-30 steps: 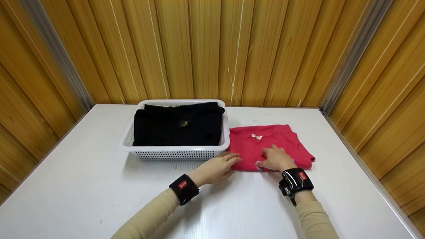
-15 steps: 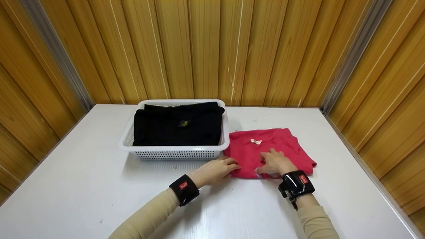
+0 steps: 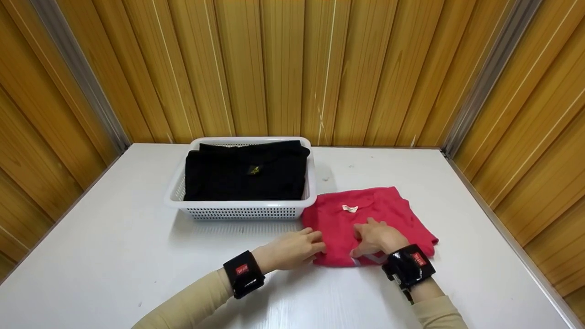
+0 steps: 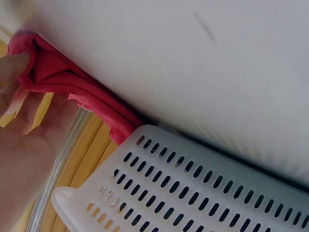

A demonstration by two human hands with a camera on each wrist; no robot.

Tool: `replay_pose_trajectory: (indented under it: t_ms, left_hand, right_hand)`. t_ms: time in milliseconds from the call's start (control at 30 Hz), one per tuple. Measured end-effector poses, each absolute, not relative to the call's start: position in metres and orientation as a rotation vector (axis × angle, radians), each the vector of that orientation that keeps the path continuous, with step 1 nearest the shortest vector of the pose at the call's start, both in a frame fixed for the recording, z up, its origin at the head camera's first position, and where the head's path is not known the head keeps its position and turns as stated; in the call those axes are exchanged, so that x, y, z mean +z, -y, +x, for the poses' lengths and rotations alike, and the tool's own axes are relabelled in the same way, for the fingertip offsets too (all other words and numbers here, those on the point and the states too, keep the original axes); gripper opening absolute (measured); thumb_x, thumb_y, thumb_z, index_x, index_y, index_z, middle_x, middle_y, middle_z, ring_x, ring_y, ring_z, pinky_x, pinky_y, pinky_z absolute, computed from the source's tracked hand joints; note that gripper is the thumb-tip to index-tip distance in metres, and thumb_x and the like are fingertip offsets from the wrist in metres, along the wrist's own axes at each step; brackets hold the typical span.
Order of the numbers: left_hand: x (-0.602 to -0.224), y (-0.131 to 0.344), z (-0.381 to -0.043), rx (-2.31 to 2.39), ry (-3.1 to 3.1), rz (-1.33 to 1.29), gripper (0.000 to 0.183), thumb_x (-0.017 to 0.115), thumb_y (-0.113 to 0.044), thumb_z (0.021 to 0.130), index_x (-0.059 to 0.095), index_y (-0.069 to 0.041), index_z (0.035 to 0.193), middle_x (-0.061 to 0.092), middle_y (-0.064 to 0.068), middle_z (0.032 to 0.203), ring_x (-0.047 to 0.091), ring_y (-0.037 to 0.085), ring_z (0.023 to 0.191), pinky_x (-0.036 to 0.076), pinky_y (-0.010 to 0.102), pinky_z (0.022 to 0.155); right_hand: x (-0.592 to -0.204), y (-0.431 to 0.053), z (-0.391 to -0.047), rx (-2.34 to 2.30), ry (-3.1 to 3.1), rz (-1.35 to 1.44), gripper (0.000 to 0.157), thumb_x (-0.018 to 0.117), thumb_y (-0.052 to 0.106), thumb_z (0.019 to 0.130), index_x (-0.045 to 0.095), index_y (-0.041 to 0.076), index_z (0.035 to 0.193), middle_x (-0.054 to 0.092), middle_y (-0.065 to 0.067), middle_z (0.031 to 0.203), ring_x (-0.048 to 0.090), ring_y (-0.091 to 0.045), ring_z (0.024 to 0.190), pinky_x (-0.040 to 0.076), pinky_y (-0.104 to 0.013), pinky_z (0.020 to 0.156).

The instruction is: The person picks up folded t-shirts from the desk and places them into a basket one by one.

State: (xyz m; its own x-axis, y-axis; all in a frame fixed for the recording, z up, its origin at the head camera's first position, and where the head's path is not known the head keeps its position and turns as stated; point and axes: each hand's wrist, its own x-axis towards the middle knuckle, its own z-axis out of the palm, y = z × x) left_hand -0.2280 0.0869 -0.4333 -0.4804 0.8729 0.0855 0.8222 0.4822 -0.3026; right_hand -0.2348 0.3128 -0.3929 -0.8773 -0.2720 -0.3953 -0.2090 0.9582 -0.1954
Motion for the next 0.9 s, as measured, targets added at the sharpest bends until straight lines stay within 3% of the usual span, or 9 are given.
replay_pose_trajectory:
  t_ms: [167, 400, 600, 733, 900]
  left_hand:
    - [-0.432, -0.08, -0.222, 0.301, 2.482, -1.512, 0.018, 0.061, -0.022, 0.092, 0.065, -0.027, 0.109, 0.062, -0.005, 0.099, 0.054, 0.01, 0.086, 0.046, 0.014, 0.069]
    - [-0.425, -0.07, -0.218, 0.226, 2.496, -1.634, 0.022, 0.066, -0.025, 0.088, 0.069, -0.034, 0.108, 0.064, -0.01, 0.098, 0.056, 0.008, 0.083, 0.042, 0.012, 0.065]
    - [-0.421, -0.071, -0.219, 0.197, 2.501, -1.642, 0.024, 0.064, -0.04, 0.089, 0.066, -0.028, 0.109, 0.061, -0.007, 0.1, 0.053, 0.009, 0.088, 0.042, 0.013, 0.067]
    - [-0.422, -0.075, -0.221, 0.22, 2.52, -1.598, 0.042, 0.058, -0.05, 0.089, 0.057, -0.026, 0.123, 0.056, -0.002, 0.119, 0.049, 0.012, 0.107, 0.046, 0.015, 0.084]
    - [-0.424, -0.081, -0.223, 0.213, 2.735, -1.582, 0.057, 0.054, -0.05, 0.091, 0.04, -0.033, 0.143, 0.041, -0.003, 0.149, 0.038, 0.018, 0.137, 0.037, 0.029, 0.111]
  right_hand:
    - [-0.392, -0.305, -0.223, -0.188, -2.669, -0.353, 0.038, 0.076, 0.041, 0.074, 0.056, 0.018, 0.097, 0.049, -0.013, 0.104, 0.05, -0.025, 0.092, 0.047, -0.042, 0.067]
    - [-0.392, -0.295, -0.21, -0.155, -2.655, -0.421, 0.036, 0.076, 0.04, 0.075, 0.056, 0.019, 0.096, 0.047, -0.005, 0.092, 0.049, -0.018, 0.082, 0.042, -0.037, 0.064]
    - [-0.39, -0.312, -0.217, -0.31, -2.701, -0.491, 0.04, 0.077, 0.036, 0.075, 0.058, 0.016, 0.103, 0.054, -0.001, 0.084, 0.051, -0.015, 0.079, 0.045, -0.03, 0.062]
    - [-0.391, -0.335, -0.232, -0.41, -2.806, -0.516, 0.058, 0.078, 0.037, 0.074, 0.056, 0.011, 0.12, 0.057, -0.01, 0.103, 0.056, -0.025, 0.093, 0.055, -0.04, 0.072]
    - [-0.401, -0.361, -0.251, -0.402, -2.862, -0.5, 0.078, 0.078, 0.041, 0.073, 0.046, 0.007, 0.135, 0.042, -0.026, 0.132, 0.041, -0.048, 0.118, 0.047, -0.064, 0.086]
